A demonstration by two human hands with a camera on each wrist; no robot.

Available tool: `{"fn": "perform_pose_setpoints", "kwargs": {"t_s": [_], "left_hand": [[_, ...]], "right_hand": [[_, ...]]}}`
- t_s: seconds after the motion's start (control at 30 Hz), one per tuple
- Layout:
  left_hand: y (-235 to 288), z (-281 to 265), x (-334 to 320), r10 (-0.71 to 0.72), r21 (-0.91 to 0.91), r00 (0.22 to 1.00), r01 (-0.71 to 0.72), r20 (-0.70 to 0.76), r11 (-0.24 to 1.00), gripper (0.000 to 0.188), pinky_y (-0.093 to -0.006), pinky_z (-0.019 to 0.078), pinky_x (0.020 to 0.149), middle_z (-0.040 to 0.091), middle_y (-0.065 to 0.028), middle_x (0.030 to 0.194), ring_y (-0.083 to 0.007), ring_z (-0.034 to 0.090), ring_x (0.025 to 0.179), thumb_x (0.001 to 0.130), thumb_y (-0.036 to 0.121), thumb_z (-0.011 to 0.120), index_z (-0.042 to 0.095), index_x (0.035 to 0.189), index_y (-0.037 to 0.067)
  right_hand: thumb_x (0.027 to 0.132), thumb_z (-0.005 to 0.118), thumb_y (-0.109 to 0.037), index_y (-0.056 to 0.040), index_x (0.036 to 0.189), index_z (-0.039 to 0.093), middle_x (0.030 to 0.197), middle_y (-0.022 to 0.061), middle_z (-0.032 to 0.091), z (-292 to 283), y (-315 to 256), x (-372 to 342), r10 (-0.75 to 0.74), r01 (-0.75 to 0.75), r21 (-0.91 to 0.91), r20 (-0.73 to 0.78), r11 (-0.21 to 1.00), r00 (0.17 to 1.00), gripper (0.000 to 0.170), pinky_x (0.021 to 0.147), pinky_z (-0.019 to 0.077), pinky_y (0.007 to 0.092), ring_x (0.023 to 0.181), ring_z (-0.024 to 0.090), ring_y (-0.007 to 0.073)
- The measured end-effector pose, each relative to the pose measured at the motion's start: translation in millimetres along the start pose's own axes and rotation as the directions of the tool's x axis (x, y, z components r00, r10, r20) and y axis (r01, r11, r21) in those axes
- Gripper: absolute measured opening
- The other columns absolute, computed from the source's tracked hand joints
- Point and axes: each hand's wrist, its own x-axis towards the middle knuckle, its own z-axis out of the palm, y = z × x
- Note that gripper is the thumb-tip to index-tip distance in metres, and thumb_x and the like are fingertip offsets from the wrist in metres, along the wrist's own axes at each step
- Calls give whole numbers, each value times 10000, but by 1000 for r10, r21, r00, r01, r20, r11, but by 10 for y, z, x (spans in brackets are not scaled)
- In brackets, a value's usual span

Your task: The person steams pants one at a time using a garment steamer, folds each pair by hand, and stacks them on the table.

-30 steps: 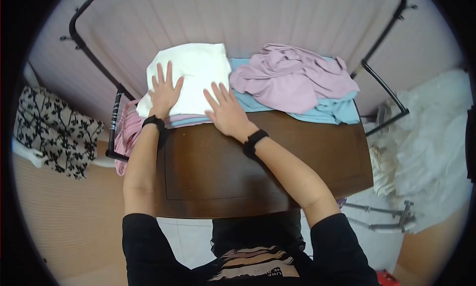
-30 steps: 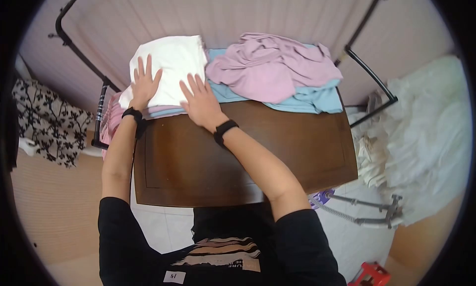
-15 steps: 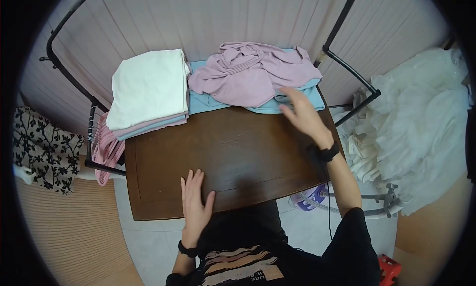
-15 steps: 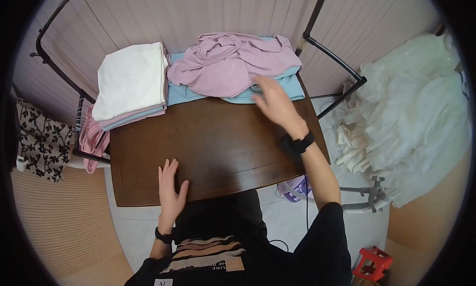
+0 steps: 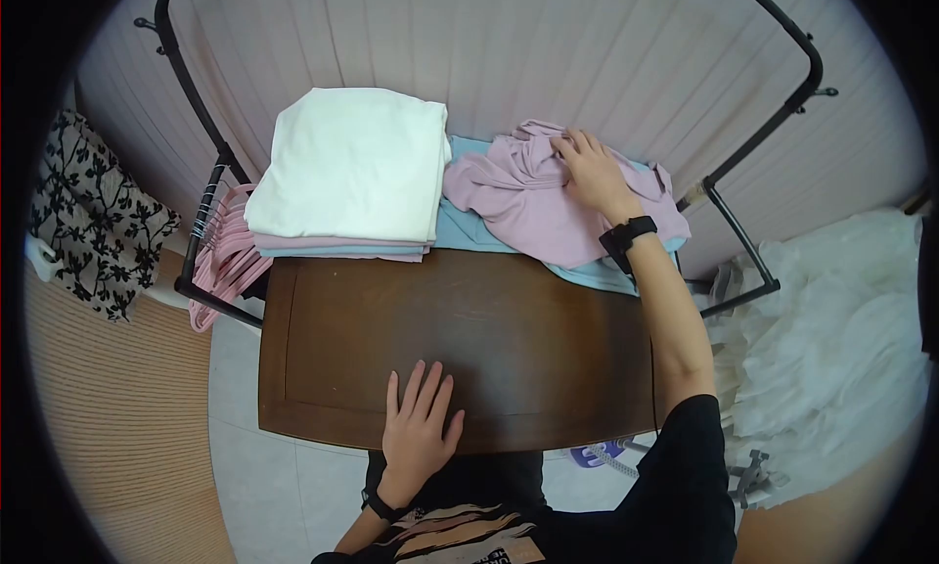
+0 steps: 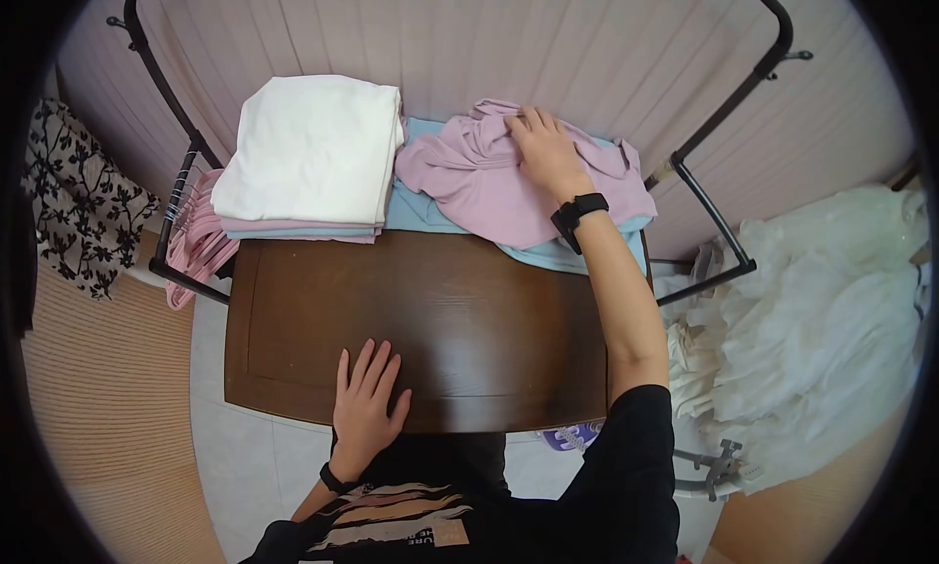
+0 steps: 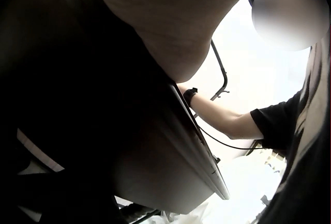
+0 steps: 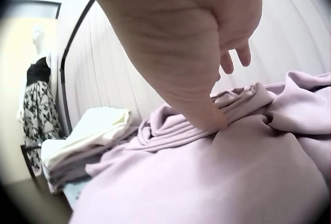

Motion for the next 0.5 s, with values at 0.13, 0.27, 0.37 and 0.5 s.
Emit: {"fn": "perform_pose_setpoints", "kwargs": {"t_s": [0.13, 0.27, 0.37, 0.5], "left_hand": [[-30, 2, 3, -12, -24, 1000, 11, -13, 1000, 520, -639, 285, 1213, 560, -174, 1500, -383, 472, 1441, 862, 208, 756, 650, 1326, 1], [-64, 13, -5, -12, -37, 1000, 11, -10, 999, 496, -645, 287, 1211, 565, -175, 1494, -377, 476, 1439, 850, 214, 762, 670, 1288, -1], [-75, 0, -13, -7, -46, 1000, 7, -11, 999, 483, -645, 287, 1211, 565, -177, 1493, -378, 475, 1439, 848, 213, 761, 676, 1271, -4], [-78, 14, -14, 1, -40, 1000, -1, -13, 999, 476, -648, 283, 1211, 561, -180, 1495, -385, 470, 1442, 848, 211, 758, 677, 1262, -9]], "right_hand": [[790, 662, -59, -74, 1293, 625, 1377, 188, 604, 280, 157, 93, 9, 2, -83, 124, 997, 992, 505, 1063, 470, 500, 1239, 587, 403], [844, 618, -103, -58, 1172, 651, 1171, 170, 678, 67, 75, 123, 117, -116, -15, 112, 993, 987, 332, 932, 490, 488, 1056, 650, 371], [838, 605, -81, -26, 1111, 639, 1033, 176, 682, -412, -206, 56, 50, -35, 147, -106, 989, 993, 280, 853, 474, 486, 993, 642, 378], [682, 684, -71, -29, 1033, 647, 914, 126, 609, -1129, -1110, -447, -188, 205, 120, -137, 971, 972, 355, 730, 450, 456, 829, 594, 342]]}}
